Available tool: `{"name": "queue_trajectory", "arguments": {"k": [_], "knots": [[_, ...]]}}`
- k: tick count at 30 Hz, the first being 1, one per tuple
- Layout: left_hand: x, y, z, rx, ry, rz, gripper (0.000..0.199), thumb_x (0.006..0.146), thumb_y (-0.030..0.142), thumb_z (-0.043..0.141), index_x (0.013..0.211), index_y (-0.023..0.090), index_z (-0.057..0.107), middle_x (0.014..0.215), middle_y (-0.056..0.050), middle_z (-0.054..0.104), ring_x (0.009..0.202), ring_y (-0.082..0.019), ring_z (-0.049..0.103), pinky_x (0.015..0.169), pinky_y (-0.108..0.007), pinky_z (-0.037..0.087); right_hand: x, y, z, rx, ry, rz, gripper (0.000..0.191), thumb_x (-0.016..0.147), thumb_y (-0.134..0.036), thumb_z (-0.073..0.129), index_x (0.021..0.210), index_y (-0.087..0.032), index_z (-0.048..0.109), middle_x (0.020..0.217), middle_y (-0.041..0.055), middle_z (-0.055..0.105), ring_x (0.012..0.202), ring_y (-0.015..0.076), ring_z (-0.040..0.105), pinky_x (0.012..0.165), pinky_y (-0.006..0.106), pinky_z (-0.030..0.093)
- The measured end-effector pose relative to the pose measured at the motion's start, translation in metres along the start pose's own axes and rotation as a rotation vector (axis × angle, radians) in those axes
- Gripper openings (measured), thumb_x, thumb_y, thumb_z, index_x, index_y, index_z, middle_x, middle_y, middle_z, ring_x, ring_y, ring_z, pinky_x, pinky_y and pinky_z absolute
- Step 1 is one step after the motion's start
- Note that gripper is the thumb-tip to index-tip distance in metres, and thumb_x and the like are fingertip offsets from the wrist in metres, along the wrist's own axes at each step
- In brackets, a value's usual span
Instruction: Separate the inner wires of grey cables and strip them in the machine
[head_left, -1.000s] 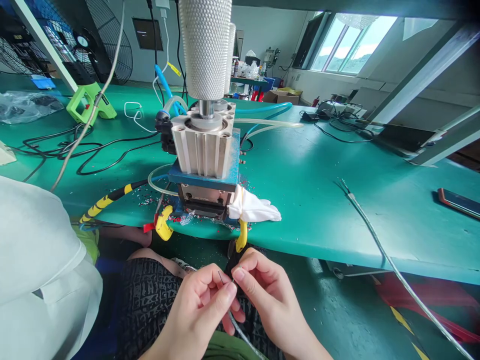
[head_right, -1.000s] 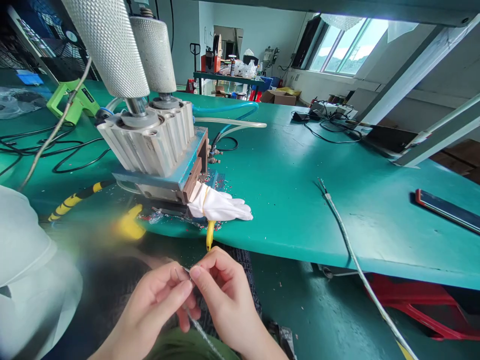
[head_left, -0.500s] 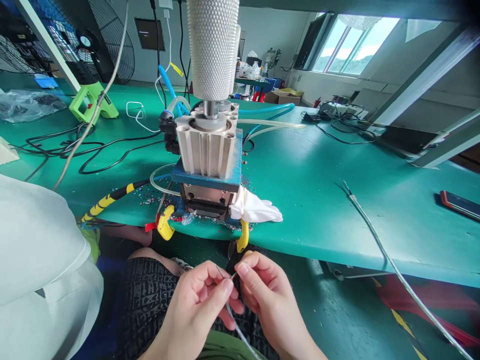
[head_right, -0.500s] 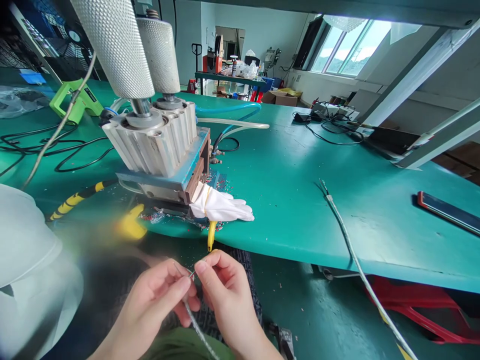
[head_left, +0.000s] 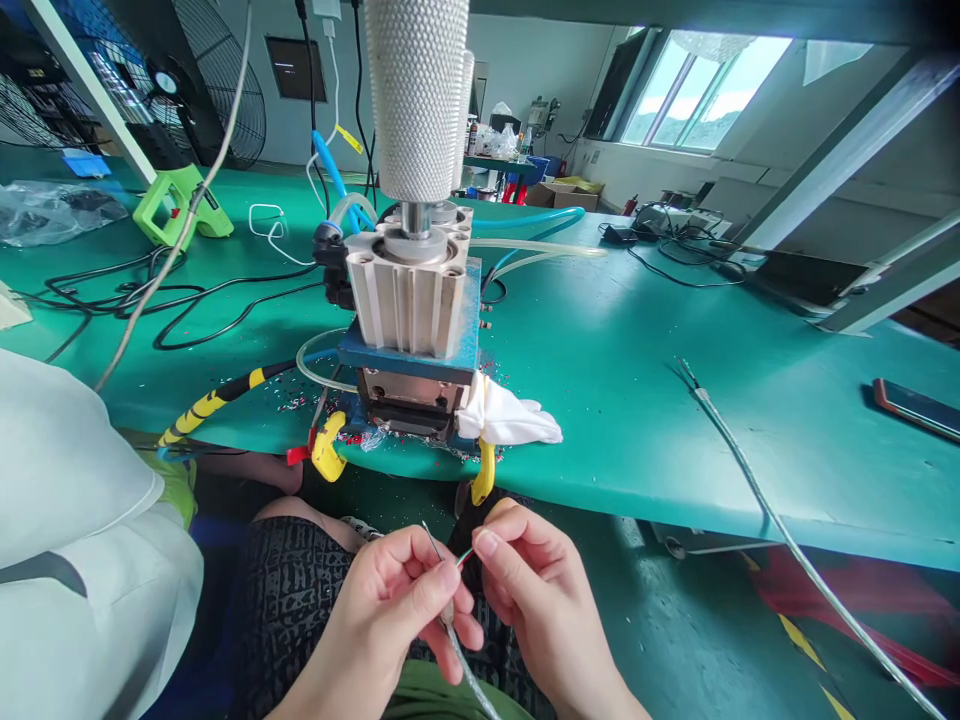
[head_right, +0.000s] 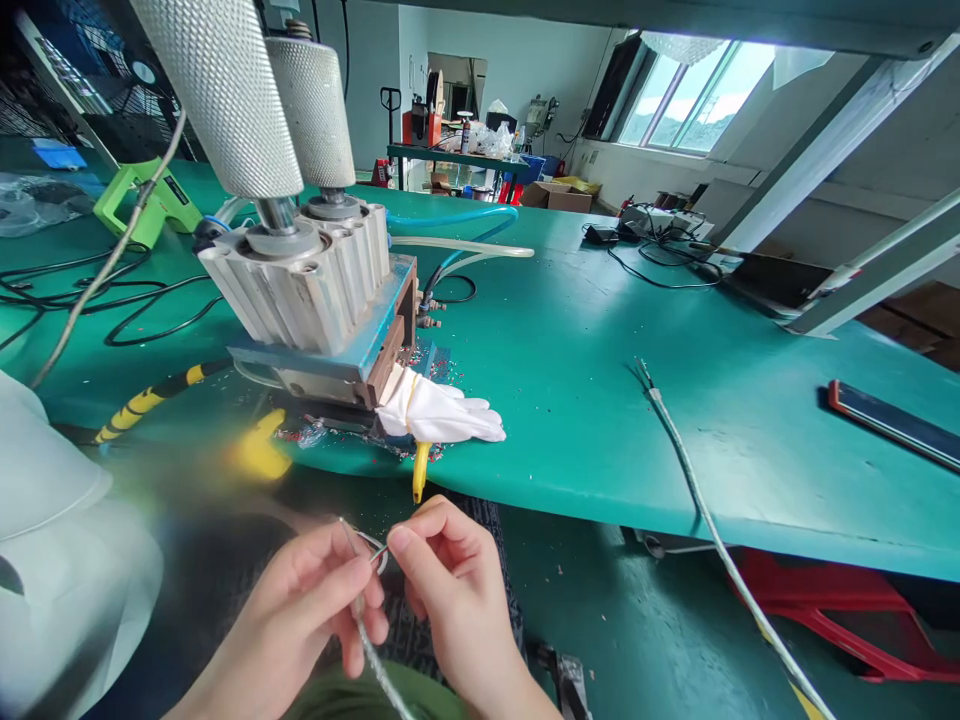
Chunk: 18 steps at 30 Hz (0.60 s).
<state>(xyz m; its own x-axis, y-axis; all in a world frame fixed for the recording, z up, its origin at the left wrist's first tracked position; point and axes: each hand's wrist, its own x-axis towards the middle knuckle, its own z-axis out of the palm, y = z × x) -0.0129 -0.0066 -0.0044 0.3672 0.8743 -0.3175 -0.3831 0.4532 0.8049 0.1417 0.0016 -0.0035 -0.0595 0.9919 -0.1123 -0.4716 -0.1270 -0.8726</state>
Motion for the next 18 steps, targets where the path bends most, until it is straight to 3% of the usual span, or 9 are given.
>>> {"name": "queue_trajectory", "arguments": {"k": [4,10,15,18], "knots": [[0.001,-0.001,0.0,0.073,-0.026,0.025,0.033,0.088,0.045,0.074,0.081,0.015,0.064,0.072,-0.002,0.067,0.061,-0.014,0.068,0.047,-0.019,0.053,0.0,-0.004,-0.001,-0.08,-0.036,0.004,0.033,0.086,-0.039,0.081,0.07,-0.015,0.066,0.064,-0.0059,0.048,0.045,0.0014,0.037,0.04,0.015,0.027],[0.001,0.002,0.006,0.387,0.042,0.122,0.043,0.094,0.054,0.063,0.077,0.015,0.062,0.059,-0.001,0.063,0.053,-0.01,0.06,0.049,-0.018,0.046,-0.003,-0.009,0.007,-0.097,-0.205,-0.033,0.028,0.097,-0.039,0.067,0.08,-0.018,0.059,0.069,-0.0039,0.053,0.049,0.0089,0.058,0.047,0.02,0.046],[-0.004,0.004,0.008,0.451,-0.016,0.146,0.042,0.096,0.054,0.058,0.079,0.016,0.065,0.066,-0.005,0.068,0.059,-0.014,0.063,0.054,-0.021,0.05,-0.009,0.0,0.006,-0.226,-0.114,-0.173,0.026,0.1,-0.035,0.063,0.079,-0.02,0.058,0.071,-0.0029,0.052,0.045,0.0066,0.05,0.042,0.02,0.041],[-0.005,0.005,0.008,0.469,0.001,0.166,0.04,0.097,0.051,0.058,0.079,0.016,0.066,0.066,-0.006,0.07,0.059,-0.014,0.063,0.055,-0.022,0.05,-0.014,0.007,0.01,-0.113,-0.057,-0.17,0.029,0.099,-0.035,0.064,0.075,-0.021,0.055,0.066,-0.0042,0.05,0.043,0.007,0.047,0.041,0.02,0.04]]}}
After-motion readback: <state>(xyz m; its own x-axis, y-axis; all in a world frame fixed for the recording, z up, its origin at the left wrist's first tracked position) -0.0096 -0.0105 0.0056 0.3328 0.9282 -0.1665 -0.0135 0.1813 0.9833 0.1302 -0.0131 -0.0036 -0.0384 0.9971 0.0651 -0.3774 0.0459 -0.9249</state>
